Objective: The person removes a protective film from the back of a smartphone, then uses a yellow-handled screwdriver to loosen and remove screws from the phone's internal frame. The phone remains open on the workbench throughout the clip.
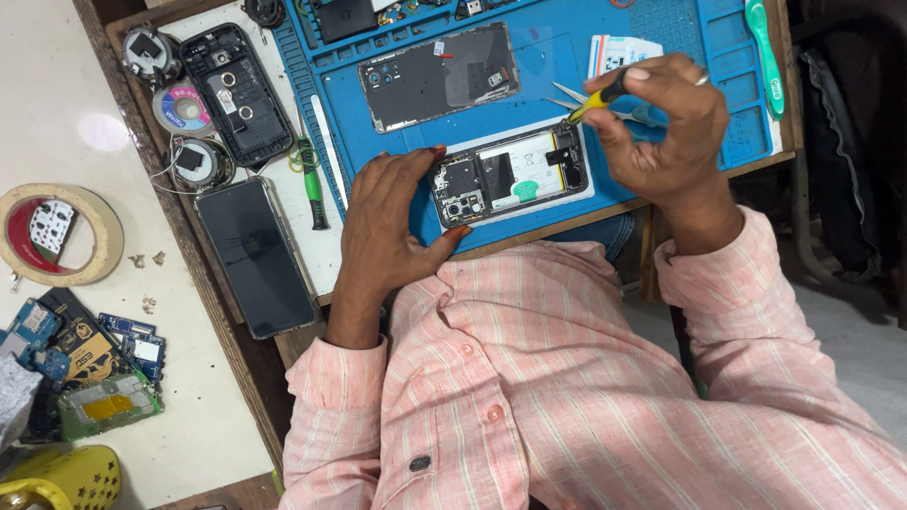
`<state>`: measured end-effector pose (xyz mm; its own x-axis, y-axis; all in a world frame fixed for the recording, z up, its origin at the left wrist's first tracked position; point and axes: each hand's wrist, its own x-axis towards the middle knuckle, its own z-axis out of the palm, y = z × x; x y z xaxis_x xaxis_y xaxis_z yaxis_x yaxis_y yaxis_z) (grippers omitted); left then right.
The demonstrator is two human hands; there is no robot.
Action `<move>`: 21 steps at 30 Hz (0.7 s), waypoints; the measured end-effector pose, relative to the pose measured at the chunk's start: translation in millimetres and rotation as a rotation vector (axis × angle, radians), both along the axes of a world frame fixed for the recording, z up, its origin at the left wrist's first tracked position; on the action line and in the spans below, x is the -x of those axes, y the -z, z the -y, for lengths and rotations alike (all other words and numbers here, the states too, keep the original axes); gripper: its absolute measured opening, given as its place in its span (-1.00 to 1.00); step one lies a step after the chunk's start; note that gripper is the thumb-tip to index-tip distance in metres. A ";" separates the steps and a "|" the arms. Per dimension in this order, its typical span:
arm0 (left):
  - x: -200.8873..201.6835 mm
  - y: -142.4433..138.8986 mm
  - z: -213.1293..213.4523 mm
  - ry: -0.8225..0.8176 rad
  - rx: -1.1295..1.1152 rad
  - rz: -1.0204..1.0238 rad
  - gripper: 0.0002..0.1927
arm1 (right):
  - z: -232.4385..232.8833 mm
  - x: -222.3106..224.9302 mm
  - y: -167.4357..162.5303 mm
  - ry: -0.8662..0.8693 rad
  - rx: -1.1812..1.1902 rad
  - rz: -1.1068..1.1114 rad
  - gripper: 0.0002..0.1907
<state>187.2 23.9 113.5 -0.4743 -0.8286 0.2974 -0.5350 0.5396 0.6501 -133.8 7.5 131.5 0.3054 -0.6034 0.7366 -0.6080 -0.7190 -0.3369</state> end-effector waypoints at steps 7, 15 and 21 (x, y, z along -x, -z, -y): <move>-0.5 -1.2 0.0 -0.005 -0.024 0.004 -0.10 | -10.3 17.6 11.5 0.146 -0.071 0.236 -0.41; -2.1 -1.8 2.1 0.006 -0.009 -0.005 -0.10 | -4.9 80.4 46.4 0.345 -0.038 0.748 -0.50; -18.7 -42.9 44.6 -0.001 0.171 -0.214 -0.05 | 3.0 108.6 88.3 0.251 -0.338 0.962 -0.67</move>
<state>205.9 -20.7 156.4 -0.3845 -0.7580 0.5268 -0.3958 0.6510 0.6477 -242.4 4.6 43.2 -0.4818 -0.7878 0.3836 -0.0956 -0.3879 -0.9167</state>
